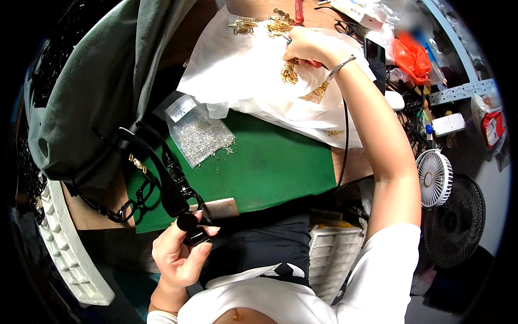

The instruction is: The person repeatedly picks up black eyeglass frames from a gray bag, attaches small gold-colored metal pieces to the temples using a screwdriver, and places the finished frames into a white tray. The process is repeated for multiple frames.

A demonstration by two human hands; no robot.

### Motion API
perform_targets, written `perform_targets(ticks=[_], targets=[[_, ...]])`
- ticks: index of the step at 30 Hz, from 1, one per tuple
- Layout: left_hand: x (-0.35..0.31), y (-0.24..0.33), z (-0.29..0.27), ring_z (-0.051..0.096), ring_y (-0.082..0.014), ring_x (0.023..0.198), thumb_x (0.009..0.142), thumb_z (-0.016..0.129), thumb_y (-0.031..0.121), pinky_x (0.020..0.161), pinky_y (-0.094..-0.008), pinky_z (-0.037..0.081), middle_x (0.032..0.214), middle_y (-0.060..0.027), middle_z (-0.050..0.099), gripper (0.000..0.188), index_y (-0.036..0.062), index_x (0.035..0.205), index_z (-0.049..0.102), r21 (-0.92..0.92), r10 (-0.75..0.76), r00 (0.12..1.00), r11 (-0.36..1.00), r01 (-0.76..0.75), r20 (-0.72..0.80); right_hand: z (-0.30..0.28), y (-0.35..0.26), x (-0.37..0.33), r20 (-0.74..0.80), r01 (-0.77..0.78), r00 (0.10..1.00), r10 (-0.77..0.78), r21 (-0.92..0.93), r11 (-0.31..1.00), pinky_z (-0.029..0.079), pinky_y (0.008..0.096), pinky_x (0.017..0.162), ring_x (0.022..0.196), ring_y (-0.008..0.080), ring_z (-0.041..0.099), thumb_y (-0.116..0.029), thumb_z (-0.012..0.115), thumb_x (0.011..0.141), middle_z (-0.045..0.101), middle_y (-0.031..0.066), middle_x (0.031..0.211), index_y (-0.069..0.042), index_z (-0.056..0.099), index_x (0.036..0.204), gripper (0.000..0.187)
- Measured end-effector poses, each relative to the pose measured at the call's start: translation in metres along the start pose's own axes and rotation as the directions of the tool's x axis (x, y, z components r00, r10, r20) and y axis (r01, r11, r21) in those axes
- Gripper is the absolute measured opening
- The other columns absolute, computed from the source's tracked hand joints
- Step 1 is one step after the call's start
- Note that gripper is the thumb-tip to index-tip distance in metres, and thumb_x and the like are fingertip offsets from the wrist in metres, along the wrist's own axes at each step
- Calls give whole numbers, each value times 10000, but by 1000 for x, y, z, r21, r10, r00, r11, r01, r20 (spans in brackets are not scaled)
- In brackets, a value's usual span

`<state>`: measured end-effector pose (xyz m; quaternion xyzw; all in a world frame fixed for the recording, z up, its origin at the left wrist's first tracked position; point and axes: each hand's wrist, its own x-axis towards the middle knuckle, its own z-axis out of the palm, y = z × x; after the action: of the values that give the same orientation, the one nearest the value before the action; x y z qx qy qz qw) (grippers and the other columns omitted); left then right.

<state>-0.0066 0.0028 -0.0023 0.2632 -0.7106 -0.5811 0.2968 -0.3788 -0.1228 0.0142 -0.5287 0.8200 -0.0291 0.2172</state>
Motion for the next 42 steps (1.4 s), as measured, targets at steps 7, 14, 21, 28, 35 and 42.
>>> perform_targets(ticks=[7, 14, 21, 28, 35, 42], targets=[[4, 8, 5, 556, -121, 603, 632, 612, -43, 598, -223, 448, 752, -95, 653, 297, -55, 923, 552, -65, -41, 970, 998, 26, -241, -11, -14, -37, -170, 125, 981, -92, 196, 973, 291, 196, 304, 376, 47, 429, -209, 643, 699, 491, -4, 535, -6, 542, 820, 256], [9, 15, 19, 529, -140, 556, 594, 610, -107, 589, -255, 427, 746, -59, 638, 389, -51, 970, 528, 83, -23, 981, 996, 39, -190, 39, -65, -161, 409, -132, 825, -390, 810, 571, 314, 169, 339, 418, 25, 438, -170, 653, 746, 556, 2, 640, -28, 579, 845, 188], [9, 22, 19, 533, -129, 558, 610, 615, -82, 601, -237, 411, 778, -50, 626, 410, -52, 1011, 533, 142, -54, 969, 986, 90, -239, 73, -90, -186, -61, 236, 823, -565, 941, 243, 389, 194, 562, 672, 56, 502, -75, 655, 759, 547, 16, 739, -17, 531, 787, 140], [10, 17, 22, 481, -105, 475, 647, 626, -30, 534, -222, 368, 682, -5, 620, 285, -9, 931, 602, 223, 3, 957, 973, 65, -291, 74, -94, -189, -73, 323, 798, -598, 890, 323, 441, 191, 550, 647, 76, 563, -26, 630, 761, 548, 41, 736, 3, 510, 811, 133], [14, 13, 22, 488, -133, 464, 655, 625, -18, 526, -248, 366, 641, 0, 608, 204, 0, 858, 611, 330, 124, 963, 943, -39, -241, 73, -94, -180, 20, 250, 782, -623, 906, 342, 422, 173, 512, 604, 46, 545, -74, 693, 726, 600, 43, 759, 11, 519, 942, 290], [10, 6, 21, 477, -177, 464, 635, 650, -21, 503, -276, 359, 642, -49, 583, 244, -12, 864, 567, 383, 224, 954, 914, -134, -201, 74, -95, -184, 181, -9, 818, -546, 953, 302, 411, 174, 534, 606, 46, 528, -82, 701, 718, 591, 35, 743, 14, 542, 920, 275]])
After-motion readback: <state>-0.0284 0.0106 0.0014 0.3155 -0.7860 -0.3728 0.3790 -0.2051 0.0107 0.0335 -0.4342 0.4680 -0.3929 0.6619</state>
